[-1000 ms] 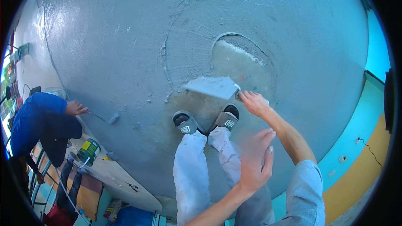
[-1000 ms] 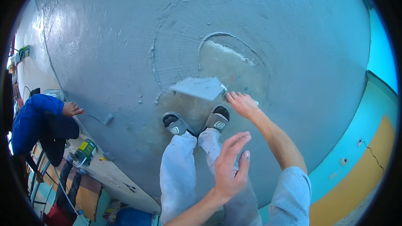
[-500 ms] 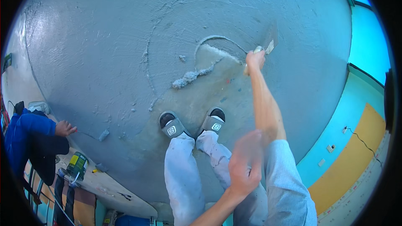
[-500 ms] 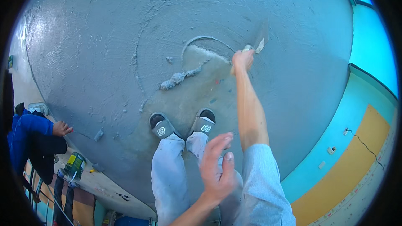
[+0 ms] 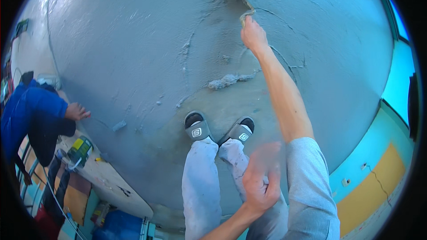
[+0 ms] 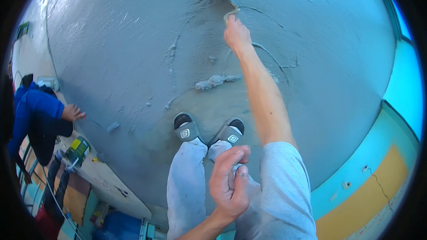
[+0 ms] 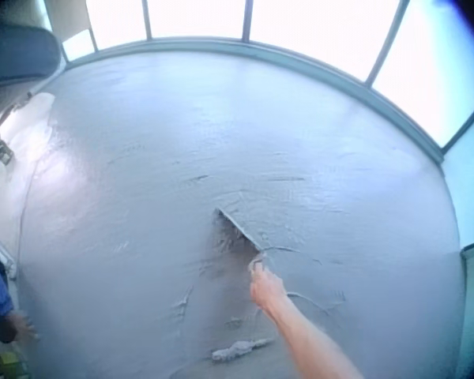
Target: The person spreads and smooths wet cement across the floor using a trowel. Then, the person places the trowel into a bucket and carries the bucket away.
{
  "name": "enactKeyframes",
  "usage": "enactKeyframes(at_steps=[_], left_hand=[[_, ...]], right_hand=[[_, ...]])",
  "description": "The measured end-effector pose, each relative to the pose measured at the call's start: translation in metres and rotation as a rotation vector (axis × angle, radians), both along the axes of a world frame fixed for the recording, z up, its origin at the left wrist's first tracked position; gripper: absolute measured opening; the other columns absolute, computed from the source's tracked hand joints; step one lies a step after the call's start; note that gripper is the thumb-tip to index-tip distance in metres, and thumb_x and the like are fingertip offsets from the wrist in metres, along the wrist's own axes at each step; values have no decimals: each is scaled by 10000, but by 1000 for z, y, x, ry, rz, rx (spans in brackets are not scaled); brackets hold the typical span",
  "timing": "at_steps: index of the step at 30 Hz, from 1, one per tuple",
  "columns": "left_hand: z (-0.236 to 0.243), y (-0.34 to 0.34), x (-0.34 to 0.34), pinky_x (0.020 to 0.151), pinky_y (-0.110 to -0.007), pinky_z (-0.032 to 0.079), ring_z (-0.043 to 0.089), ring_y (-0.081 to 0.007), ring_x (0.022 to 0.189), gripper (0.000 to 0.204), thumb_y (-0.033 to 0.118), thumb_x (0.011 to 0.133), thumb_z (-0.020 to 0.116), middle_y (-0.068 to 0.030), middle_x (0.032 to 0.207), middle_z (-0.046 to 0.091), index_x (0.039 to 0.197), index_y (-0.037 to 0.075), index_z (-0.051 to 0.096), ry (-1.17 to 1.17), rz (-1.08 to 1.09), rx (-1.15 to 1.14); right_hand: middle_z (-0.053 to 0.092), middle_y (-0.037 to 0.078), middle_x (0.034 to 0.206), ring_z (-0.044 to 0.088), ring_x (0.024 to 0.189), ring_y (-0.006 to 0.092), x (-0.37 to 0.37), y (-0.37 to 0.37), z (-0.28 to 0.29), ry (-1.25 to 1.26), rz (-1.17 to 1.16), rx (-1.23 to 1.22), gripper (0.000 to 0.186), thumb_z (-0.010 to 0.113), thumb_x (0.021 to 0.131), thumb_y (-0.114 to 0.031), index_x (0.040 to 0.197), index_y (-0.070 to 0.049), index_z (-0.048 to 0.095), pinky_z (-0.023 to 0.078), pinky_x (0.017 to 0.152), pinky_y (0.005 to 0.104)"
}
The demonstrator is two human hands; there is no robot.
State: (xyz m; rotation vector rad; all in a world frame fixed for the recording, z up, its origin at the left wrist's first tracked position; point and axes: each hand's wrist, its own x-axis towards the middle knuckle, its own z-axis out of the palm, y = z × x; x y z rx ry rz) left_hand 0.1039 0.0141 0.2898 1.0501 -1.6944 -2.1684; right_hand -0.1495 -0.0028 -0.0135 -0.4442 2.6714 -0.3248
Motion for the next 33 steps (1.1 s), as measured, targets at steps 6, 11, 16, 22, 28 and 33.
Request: enactKeyframes(at_steps=[6, 11, 16, 22, 28, 33], left_hand=[[-8, 1, 15, 799, -332, 463, 553, -219, 966, 380, -98, 837, 457, -178, 1162, 554, 1205, -22, 517, -67, 121, -10], [-7, 8, 22, 806, -319, 467, 566, -216, 960, 359, -82, 836, 477, -164, 1141, 571, 1184, -18, 542, -107, 73, -24], [-5, 11, 27, 813, -300, 468, 577, -220, 955, 340, -72, 832, 494, -160, 1123, 580, 1159, -15, 564, -149, 26, -68], [-2, 28, 29, 872, -361, 449, 575, -304, 1019, 321, -28, 847, 507, -154, 1158, 580, 1163, -1, 556, -121, -55, 6], [-5, 41, 32, 805, -305, 463, 585, -197, 948, 364, -81, 806, 487, -128, 1091, 599, 1155, -10, 560, -179, -12, 6], [-9, 58, 34, 825, -303, 457, 574, -195, 972, 370, -87, 824, 474, -127, 1119, 579, 1178, -3, 546, -131, -106, 7]], right_hand=[[585, 174, 946, 642, 817, 362, 82, 15, 11, -89, 496, -16, 328, 524, 802, -37, 1117, -17, 433, 529, 651, 464], [543, 104, 935, 641, 732, 276, 141, 62, 16, -11, 945, -30, 374, 524, 787, -68, 1151, -22, 450, 538, 564, 372], [552, 86, 940, 639, 743, 254, 179, 122, 31, -130, 1119, 43, 353, 529, 794, -94, 1136, -34, 468, 539, 557, 348], [559, 88, 934, 634, 764, 272, 165, 208, 71, -315, 972, 144, 338, 577, 790, -120, 1106, -51, 478, 534, 611, 390], [601, 190, 997, 604, 864, 396, 166, 280, 63, -143, 42, 98, 391, 574, 827, -185, 1173, -45, 457, 492, 704, 489], [616, 254, 1020, 589, 909, 446, 172, 294, 30, 53, -559, 145, 445, 589, 807, -224, 1182, -31, 446, 468, 776, 515]])
